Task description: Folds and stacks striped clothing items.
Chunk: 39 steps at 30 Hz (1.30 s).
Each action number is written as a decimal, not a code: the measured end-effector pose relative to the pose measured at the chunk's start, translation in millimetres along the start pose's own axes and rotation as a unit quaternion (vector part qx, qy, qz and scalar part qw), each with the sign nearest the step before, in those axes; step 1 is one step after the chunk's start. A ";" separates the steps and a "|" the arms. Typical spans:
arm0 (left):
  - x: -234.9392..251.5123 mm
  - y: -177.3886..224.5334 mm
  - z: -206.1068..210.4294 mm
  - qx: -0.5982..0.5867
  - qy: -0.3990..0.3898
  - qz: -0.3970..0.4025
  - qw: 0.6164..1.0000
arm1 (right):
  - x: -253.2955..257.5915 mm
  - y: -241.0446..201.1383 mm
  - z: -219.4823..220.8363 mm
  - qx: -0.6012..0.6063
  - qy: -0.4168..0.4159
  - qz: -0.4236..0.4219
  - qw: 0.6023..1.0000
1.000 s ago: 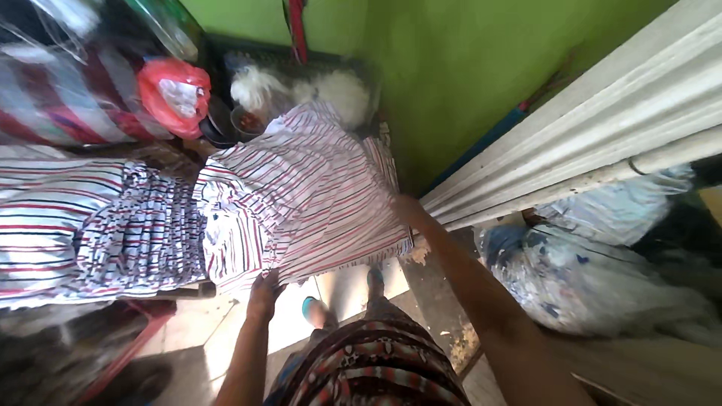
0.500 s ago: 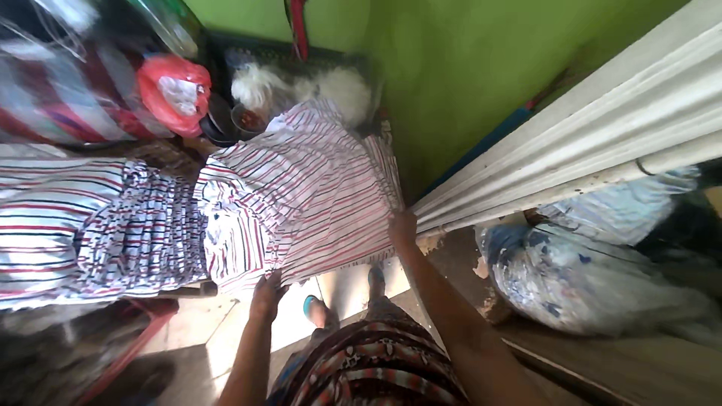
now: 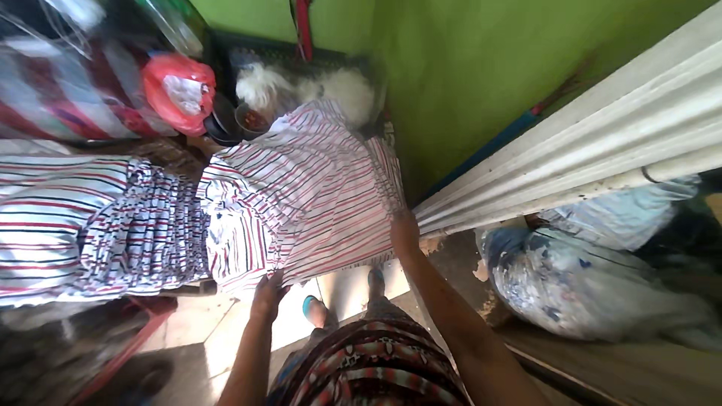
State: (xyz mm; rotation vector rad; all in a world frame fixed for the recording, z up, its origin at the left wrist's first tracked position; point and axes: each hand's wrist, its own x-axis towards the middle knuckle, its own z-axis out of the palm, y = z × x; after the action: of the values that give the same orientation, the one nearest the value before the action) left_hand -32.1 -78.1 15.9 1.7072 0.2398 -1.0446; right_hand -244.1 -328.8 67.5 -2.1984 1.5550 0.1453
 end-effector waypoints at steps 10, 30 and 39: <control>0.4 1.0 0.5 -0.007 -0.003 -0.006 1.000 | 12.0 3.4 -4.8 0.165 -0.056 0.100 0.980; -2.9 0.9 3.1 -0.016 0.000 -0.008 1.000 | 14.1 23.6 -12.3 0.087 -0.064 0.008 0.994; -4.3 2.1 1.4 -0.016 -0.001 -0.006 1.000 | 9.8 5.4 -10.9 0.079 -0.087 0.058 0.991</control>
State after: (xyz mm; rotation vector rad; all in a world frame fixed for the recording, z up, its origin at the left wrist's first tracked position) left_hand -34.2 -78.8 20.4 1.6772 0.2642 -1.0462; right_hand -247.3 -343.3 72.4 -1.9216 1.5402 0.2349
